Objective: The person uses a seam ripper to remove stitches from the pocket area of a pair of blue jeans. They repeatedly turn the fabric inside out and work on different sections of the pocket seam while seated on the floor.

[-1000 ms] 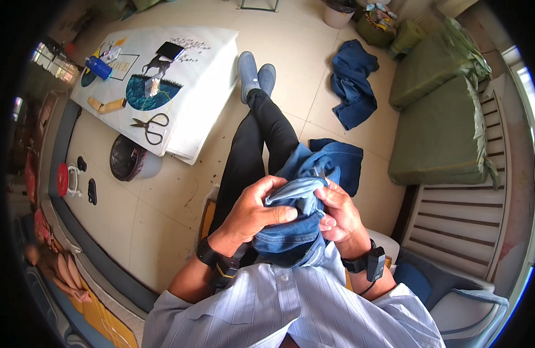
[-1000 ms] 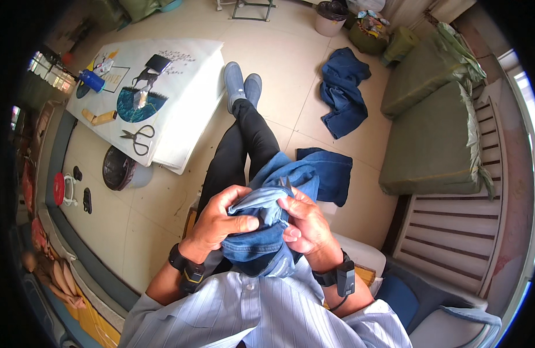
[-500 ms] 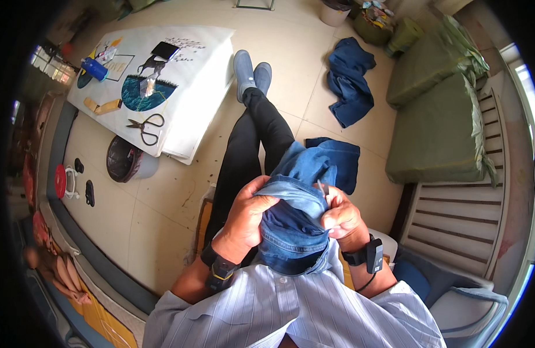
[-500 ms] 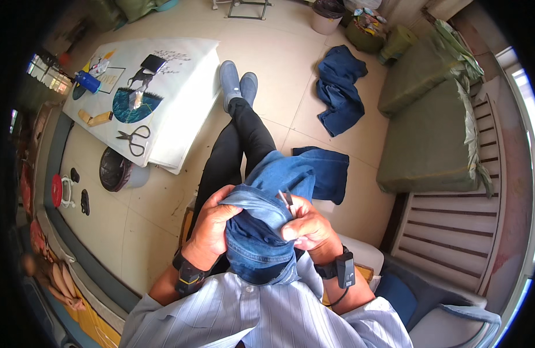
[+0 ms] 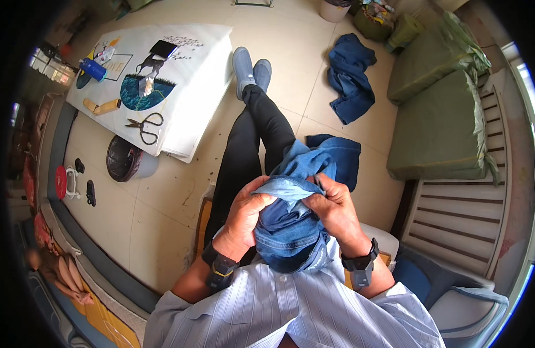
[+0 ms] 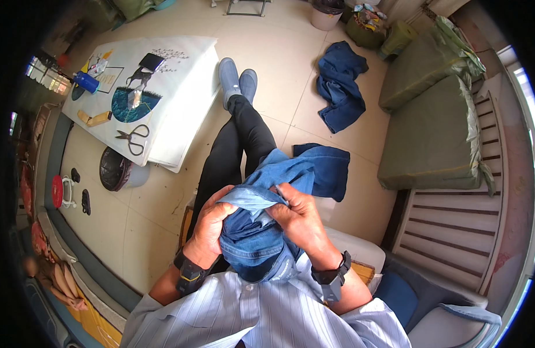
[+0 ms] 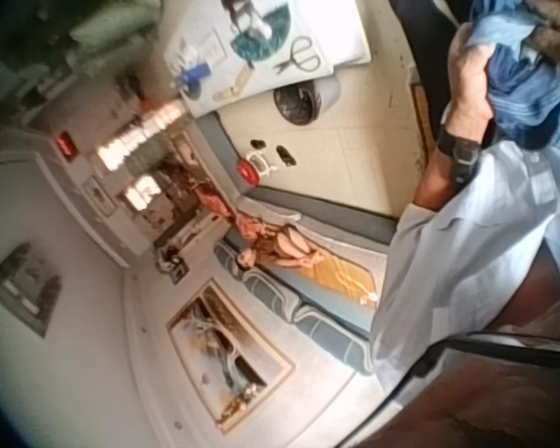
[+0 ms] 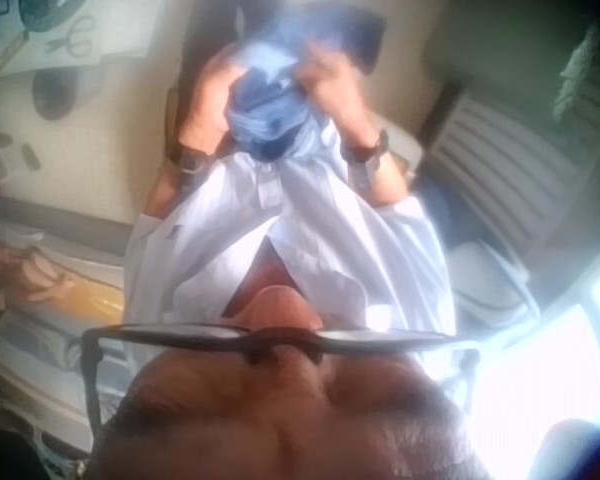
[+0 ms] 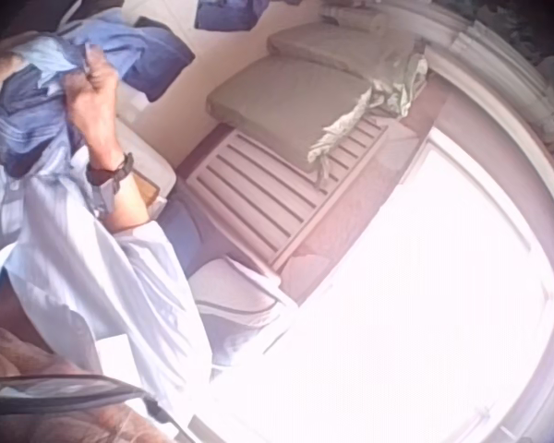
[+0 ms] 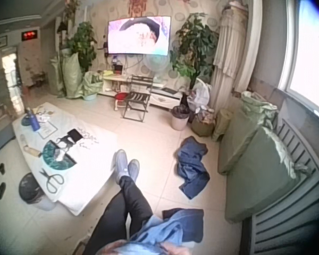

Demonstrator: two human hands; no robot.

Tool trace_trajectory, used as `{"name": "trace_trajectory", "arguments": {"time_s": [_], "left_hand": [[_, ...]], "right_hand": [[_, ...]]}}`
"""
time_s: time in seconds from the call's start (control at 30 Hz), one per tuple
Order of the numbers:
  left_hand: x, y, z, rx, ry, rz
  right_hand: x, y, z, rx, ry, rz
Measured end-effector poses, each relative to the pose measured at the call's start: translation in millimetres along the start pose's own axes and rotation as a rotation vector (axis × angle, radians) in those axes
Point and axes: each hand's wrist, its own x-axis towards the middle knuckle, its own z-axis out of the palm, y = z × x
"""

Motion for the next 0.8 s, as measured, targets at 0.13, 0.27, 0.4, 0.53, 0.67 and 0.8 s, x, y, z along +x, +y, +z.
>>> {"name": "trace_trajectory", "arguments": {"time_s": [0.13, 0.27, 0.4, 0.53, 0.67, 0.8], "left_hand": [[1.8, -1.2, -1.3, 0.077, -0.025, 0.009], [3.5, -2.3, 3.3, 0.065, -0.082, -0.052], [8.8, -4.1, 5.4, 0.020, -0.091, -0.051], [10.2, -6.9, 5.3, 0.005, -0.070, -0.019], [8.3, -4.9, 7.0, -0.024, -0.055, 0.051], [10.7, -4.2, 1.4, -0.033, -0.035, 0.084]], "right_hand": [[-0.4, 4.1, 4.1, 0.480, 0.062, 0.080], [-1.6, 4.9, 2.6, 0.607, 0.040, 0.129], [-0.4, 0.8, 2.3, 0.678, -0.020, 0.238], [0.4, 10.3, -4.5, 0.785, -0.057, 0.286], [4.3, 16.8, -9.4, 0.747, -0.045, 0.295], [7.0, 11.7, -7.0, 0.699, -0.069, 0.257]]}}
